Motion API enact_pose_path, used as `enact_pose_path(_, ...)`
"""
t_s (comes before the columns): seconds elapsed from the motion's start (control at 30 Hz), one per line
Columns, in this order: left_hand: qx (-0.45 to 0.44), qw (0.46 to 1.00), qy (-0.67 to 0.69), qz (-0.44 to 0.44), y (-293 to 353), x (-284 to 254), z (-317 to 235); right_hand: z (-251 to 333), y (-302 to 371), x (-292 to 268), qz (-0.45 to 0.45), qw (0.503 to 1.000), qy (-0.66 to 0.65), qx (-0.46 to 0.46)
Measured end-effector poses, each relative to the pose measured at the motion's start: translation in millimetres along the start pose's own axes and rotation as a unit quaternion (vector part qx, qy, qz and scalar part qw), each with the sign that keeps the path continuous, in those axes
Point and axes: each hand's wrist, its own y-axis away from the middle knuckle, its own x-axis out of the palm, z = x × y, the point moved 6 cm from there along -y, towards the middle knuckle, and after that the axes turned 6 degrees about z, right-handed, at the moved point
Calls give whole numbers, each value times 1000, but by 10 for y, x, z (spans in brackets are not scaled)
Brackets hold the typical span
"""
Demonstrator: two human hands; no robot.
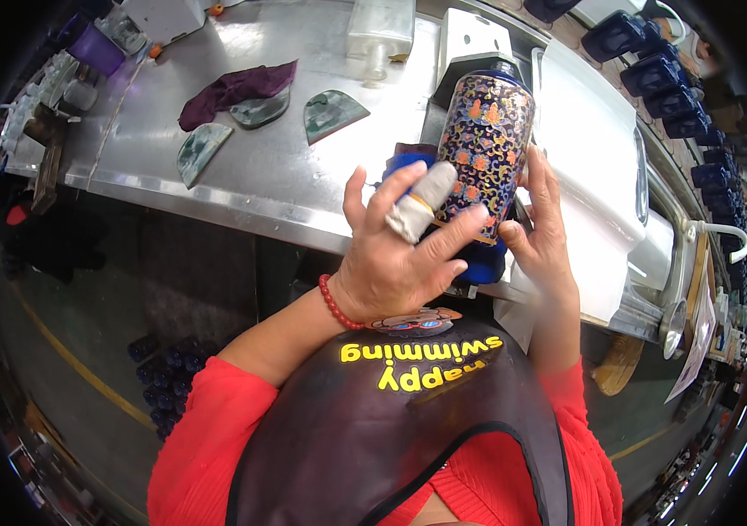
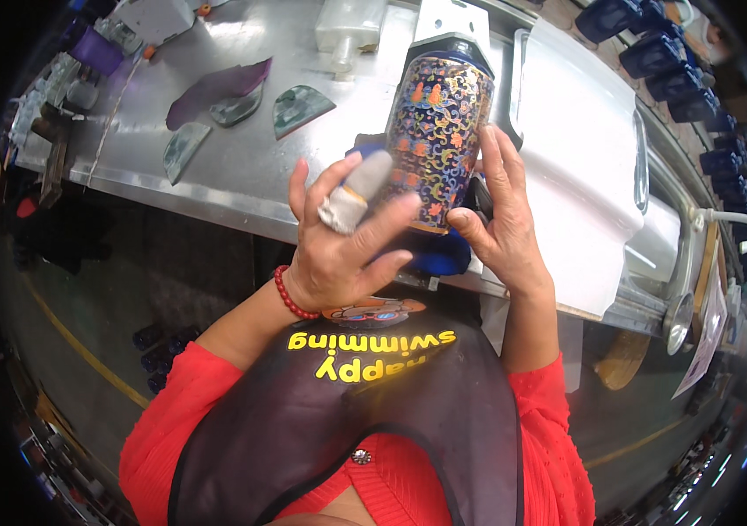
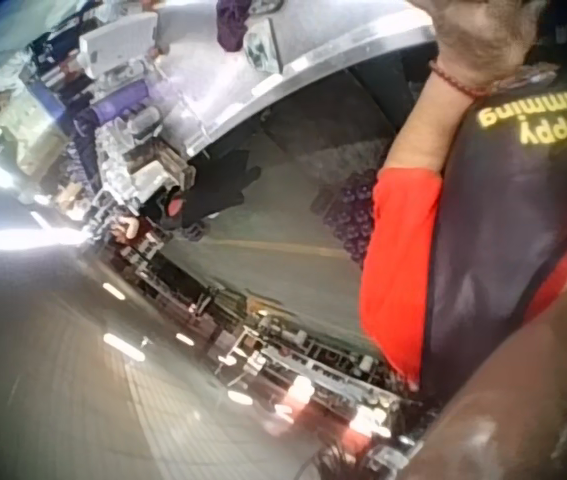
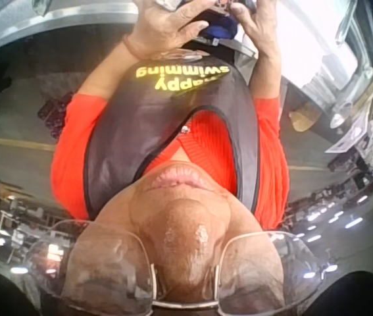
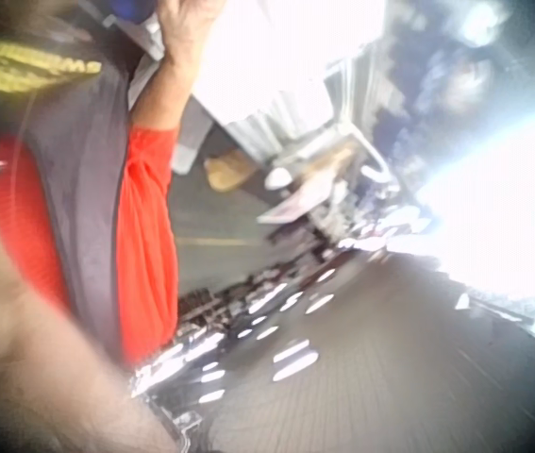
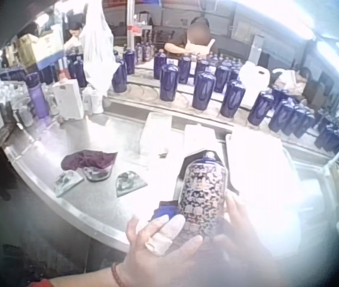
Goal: The person applies decorative labels to a dark blue bottle. They peel a label from a backing sheet, wrap it around the bottle, and smooth it with a small black tool. The person repeats this process with a second label on the same bottle.
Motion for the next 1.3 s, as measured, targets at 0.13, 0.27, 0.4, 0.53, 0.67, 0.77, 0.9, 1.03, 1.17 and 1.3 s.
enact_pose_path(0.13,50,996,-64,-40,82,5,-94,-15,4,-1,3,1000,14,1)
enact_pose_path(0.27,23,996,-79,-39,177,8,-25,-33,8,5,3,1000,25,-3)
enact_pose_path(0.4,30,998,-51,-36,213,-46,-12,-48,9,5,3,1000,13,0)
enact_pose_path(0.53,-1,999,-35,-25,85,-44,-1,-17,0,-4,4,999,34,-19)
enact_pose_path(0.67,-36,999,-6,9,-104,37,49,1,-10,-6,11,999,25,-29)
enact_pose_path(0.77,-29,1000,-4,4,-182,55,81,-5,-8,-10,11,1000,6,-25)
enact_pose_path(0.9,-17,1000,14,-7,-190,85,139,2,1,-27,9,999,14,-29)
enact_pose_path(1.03,-19,998,61,-7,-132,137,230,7,4,-50,1,999,6,-32)
enact_pose_path(1.17,-42,994,100,13,-61,210,352,9,-11,-59,3,1000,7,-25)
enact_pose_path(1.3,-51,994,86,48,-64,229,397,59,-32,-87,-1,999,33,-42)
